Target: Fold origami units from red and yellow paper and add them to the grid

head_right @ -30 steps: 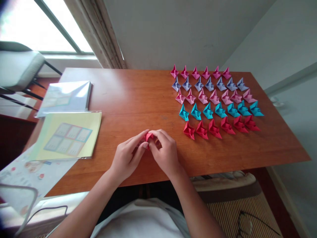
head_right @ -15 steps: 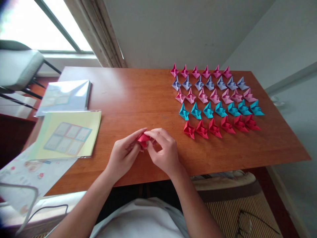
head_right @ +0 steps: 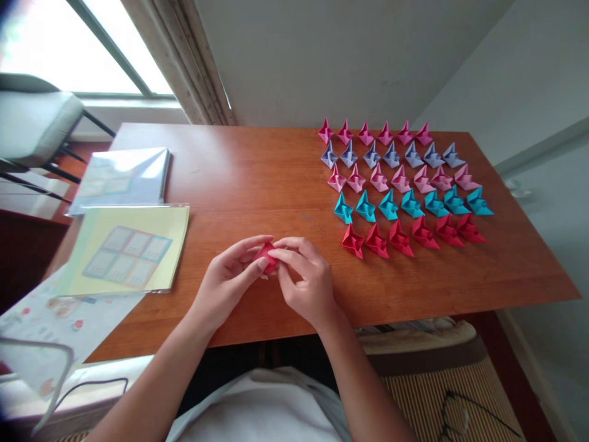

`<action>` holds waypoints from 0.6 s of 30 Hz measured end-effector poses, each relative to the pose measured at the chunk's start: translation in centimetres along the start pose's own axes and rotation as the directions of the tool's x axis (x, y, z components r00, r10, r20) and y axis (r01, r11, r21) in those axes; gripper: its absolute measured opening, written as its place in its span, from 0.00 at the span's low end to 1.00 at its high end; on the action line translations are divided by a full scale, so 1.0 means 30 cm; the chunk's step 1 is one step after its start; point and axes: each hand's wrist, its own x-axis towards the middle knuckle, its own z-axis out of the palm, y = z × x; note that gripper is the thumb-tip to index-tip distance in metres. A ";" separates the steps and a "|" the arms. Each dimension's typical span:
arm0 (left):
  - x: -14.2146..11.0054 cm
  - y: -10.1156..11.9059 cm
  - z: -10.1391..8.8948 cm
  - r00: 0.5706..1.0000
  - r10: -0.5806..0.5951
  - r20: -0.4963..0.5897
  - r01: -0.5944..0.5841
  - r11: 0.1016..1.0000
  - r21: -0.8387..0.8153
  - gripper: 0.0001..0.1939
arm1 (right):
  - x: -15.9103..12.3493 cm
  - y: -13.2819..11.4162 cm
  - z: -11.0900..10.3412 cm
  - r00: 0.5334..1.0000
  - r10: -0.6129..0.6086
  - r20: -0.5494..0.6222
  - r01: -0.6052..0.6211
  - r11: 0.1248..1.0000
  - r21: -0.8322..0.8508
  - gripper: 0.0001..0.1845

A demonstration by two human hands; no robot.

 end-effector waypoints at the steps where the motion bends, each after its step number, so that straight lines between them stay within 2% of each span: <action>1: 0.001 -0.002 0.002 1.000 0.000 0.009 0.000 1.000 -0.006 0.24 | 0.000 -0.001 -0.002 1.000 0.024 0.006 -0.024 0.999 0.026 0.16; 4: 0.004 -0.005 0.006 1.000 0.008 -0.015 -0.008 1.000 -0.003 0.26 | -0.004 0.003 -0.004 0.992 0.125 0.024 -0.127 0.983 0.134 0.16; 9: 0.001 -0.006 0.006 1.000 0.002 -0.016 -0.001 1.000 0.030 0.17 | -0.009 0.020 0.004 0.933 0.355 0.059 -0.358 0.901 0.243 0.09; 12: -0.002 -0.004 0.006 1.000 -0.015 0.005 0.014 0.997 0.072 0.13 | -0.005 0.019 -0.003 0.927 0.363 0.093 -0.374 0.885 0.277 0.05; 18: -0.002 0.001 0.006 0.990 -0.089 0.109 0.069 0.982 0.175 0.11 | 0.002 0.002 -0.029 0.927 0.346 0.147 -0.376 0.842 0.387 0.05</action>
